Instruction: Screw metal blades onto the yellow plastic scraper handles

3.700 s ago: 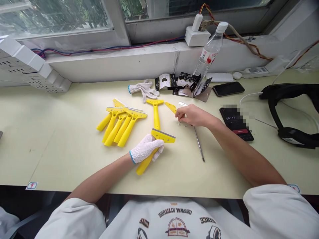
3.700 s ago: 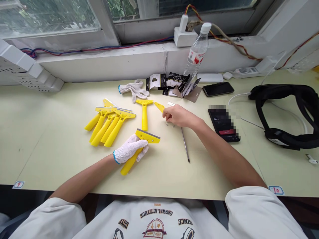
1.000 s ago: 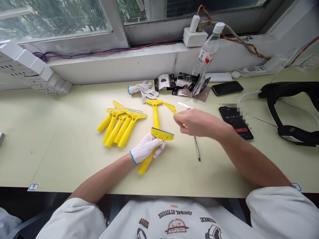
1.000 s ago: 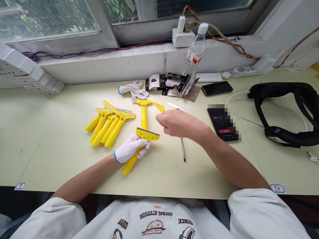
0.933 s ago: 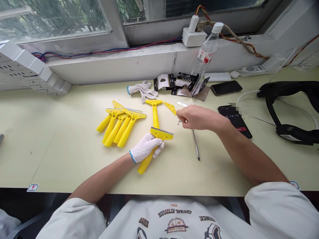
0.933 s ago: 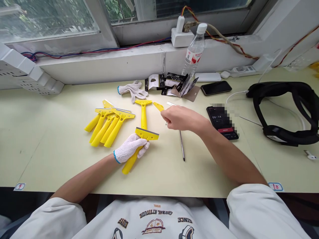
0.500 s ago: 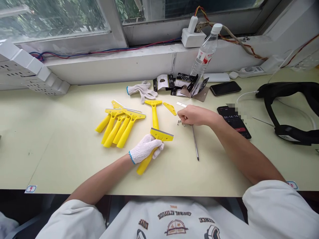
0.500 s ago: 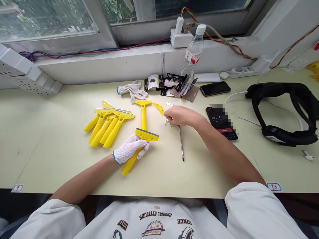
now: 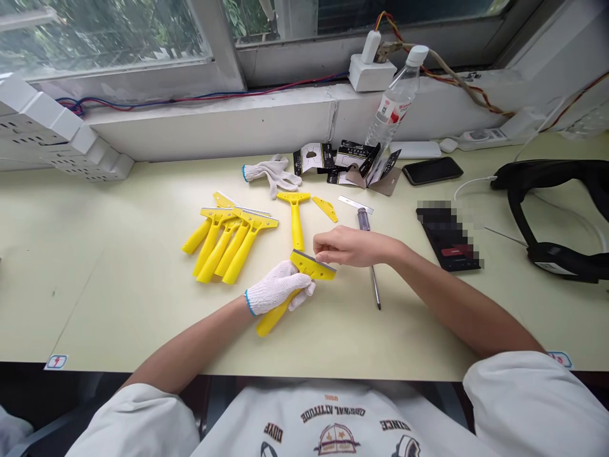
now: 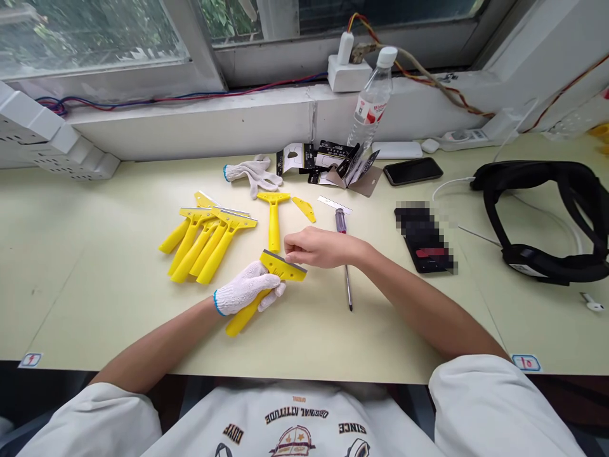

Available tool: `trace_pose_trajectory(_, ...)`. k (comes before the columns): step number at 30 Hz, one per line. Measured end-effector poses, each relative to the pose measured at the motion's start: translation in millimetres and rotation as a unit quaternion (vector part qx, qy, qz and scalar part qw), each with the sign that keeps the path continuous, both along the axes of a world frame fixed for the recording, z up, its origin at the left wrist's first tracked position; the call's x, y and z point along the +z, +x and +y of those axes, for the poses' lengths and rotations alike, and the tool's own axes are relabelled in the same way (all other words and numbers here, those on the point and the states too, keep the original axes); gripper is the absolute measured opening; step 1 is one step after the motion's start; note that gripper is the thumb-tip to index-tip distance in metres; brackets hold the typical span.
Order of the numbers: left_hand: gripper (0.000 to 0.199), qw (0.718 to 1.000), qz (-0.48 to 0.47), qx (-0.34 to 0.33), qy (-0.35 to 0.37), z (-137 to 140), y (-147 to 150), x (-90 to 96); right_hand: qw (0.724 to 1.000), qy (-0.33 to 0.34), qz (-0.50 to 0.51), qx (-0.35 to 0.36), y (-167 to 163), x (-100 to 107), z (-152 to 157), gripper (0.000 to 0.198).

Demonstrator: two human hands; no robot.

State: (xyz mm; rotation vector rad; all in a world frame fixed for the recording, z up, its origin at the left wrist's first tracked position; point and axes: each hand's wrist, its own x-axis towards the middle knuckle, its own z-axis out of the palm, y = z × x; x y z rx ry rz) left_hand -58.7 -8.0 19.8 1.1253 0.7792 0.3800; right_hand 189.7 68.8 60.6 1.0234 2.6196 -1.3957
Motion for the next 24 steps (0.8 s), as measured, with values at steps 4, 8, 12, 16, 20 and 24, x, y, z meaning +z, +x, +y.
trace_pose_trajectory(4,0.024,1.000,-0.017,-0.021,-0.009,1,-2,-2.3,0.999,-0.040,0.009,0.003,-3,-1,-1,0.022)
trace_pose_trajectory(8,0.024,0.999,-0.020,-0.024,-0.013,2,-3,-4.8,0.999,-0.028,-0.015,-0.014,-7,0,-4,0.020)
trace_pose_trajectory(12,0.024,0.999,-0.016,-0.028,-0.017,2,-3,-5.8,1.000,-0.017,-0.020,0.002,-9,0,-7,0.020)
trace_pose_trajectory(16,0.026,0.999,-0.026,-0.027,-0.008,1,-3,-4.5,1.000,-0.028,-0.002,-0.004,-5,3,-3,0.020)
trace_pose_trajectory(20,0.027,1.000,-0.009,-0.027,-0.005,1,-2,-1.4,0.998,-0.021,-0.002,-0.057,11,11,9,0.017)
trace_pose_trajectory(24,0.028,1.000,-0.003,-0.029,-0.006,2,-2,0.2,0.996,-0.045,0.014,-0.081,18,12,13,0.019)
